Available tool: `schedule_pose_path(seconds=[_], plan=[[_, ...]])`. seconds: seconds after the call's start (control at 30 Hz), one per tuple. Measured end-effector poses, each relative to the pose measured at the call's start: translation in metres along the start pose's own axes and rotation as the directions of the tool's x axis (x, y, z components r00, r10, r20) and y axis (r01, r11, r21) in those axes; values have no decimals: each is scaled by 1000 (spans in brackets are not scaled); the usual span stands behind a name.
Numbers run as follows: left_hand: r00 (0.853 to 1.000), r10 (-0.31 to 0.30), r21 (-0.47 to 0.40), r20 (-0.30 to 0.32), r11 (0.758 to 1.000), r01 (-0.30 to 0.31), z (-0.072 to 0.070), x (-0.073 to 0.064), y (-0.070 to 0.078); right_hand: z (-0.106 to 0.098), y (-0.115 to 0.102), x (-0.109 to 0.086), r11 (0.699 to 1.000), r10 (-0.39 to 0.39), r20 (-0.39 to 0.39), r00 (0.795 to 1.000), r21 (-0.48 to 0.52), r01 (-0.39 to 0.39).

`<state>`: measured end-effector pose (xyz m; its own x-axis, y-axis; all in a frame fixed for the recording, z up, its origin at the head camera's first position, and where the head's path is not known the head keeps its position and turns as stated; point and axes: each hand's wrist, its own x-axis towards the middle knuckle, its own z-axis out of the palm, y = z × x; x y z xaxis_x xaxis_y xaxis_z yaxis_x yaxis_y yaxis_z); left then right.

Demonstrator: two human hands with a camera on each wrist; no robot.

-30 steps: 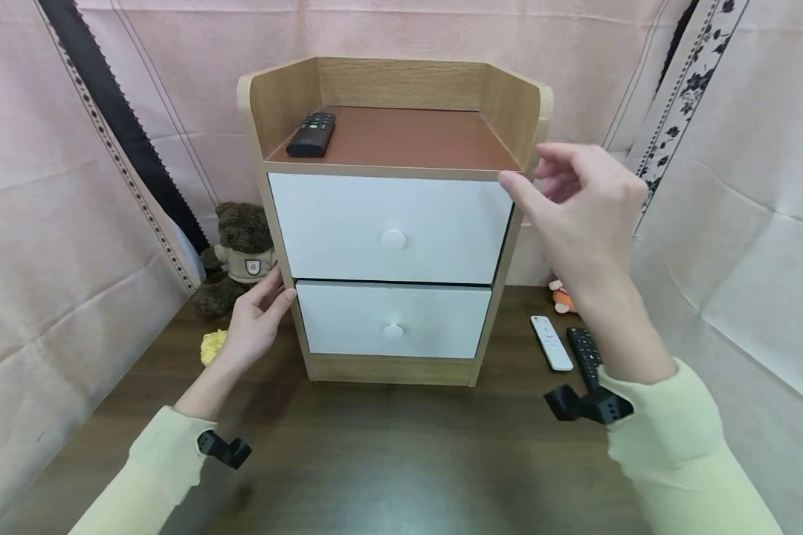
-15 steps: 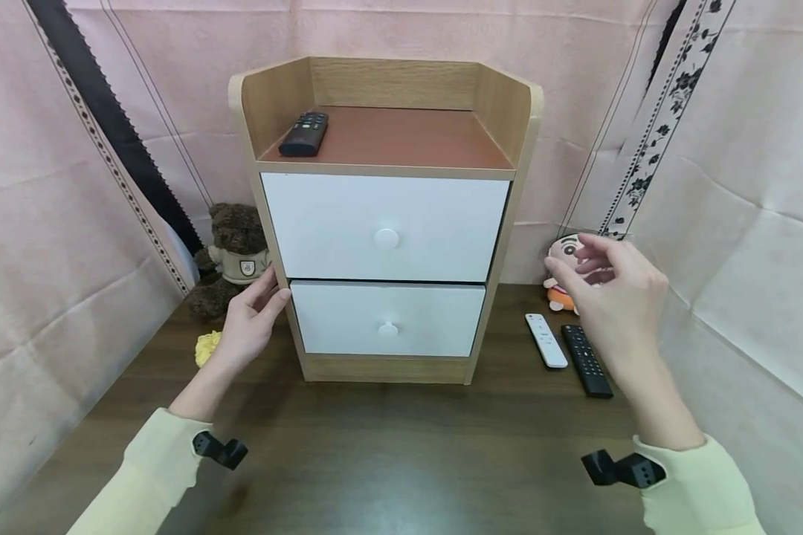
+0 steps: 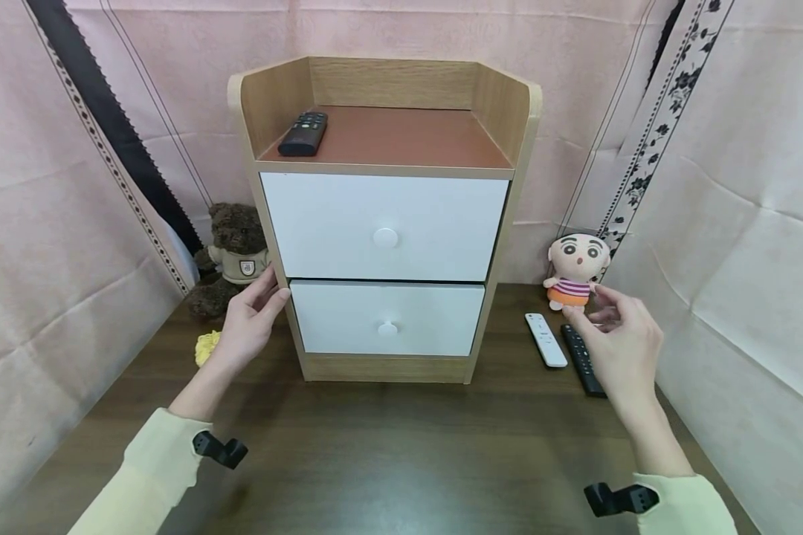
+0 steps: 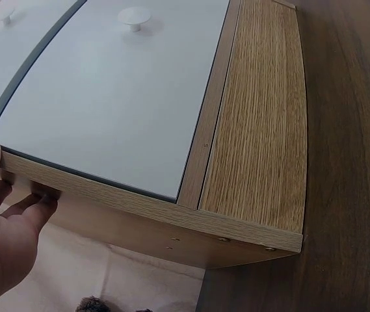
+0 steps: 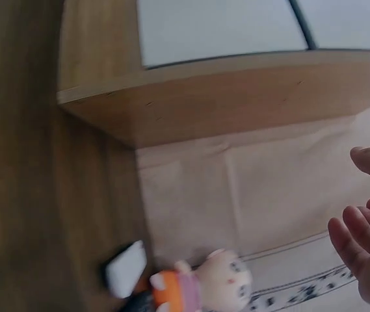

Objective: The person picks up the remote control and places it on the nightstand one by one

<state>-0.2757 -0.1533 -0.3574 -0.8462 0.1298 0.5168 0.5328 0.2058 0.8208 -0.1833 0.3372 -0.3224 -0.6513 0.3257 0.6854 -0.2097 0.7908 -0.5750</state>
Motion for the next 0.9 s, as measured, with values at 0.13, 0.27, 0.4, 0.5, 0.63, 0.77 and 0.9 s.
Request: schedule_pose_path(seconds=[0.13,0.27,0.4,0.5,0.63,0.77,0.9], plan=[[1000,-3,1,-3,1000,3,0,0,-1,7,20,-11,998,58,34,998,-5,-58],[1000,-7,-3,-6,1000,7,0,0,0,16,40,-21,995,101,67,993,-2,-101],[1000,-9,-15,-4,1000,9,0,0,1,25,56,-33,987,162,97,982,-20,-161],[1000,-12,-20,-3,1000,12,1,0,1,34,69,-40,980,196,116,974,-44,-193],[1000,-16,-21,-3,1000,15,1,-1,2,44,84,-47,973,227,150,962,-63,-220],[1000,-15,-21,-3,1000,15,1,-1,1,55,94,-53,961,274,188,943,-72,-265],[1000,-8,-26,-1,1000,8,1,0,1,65,102,-57,948,319,206,925,-84,-308]])
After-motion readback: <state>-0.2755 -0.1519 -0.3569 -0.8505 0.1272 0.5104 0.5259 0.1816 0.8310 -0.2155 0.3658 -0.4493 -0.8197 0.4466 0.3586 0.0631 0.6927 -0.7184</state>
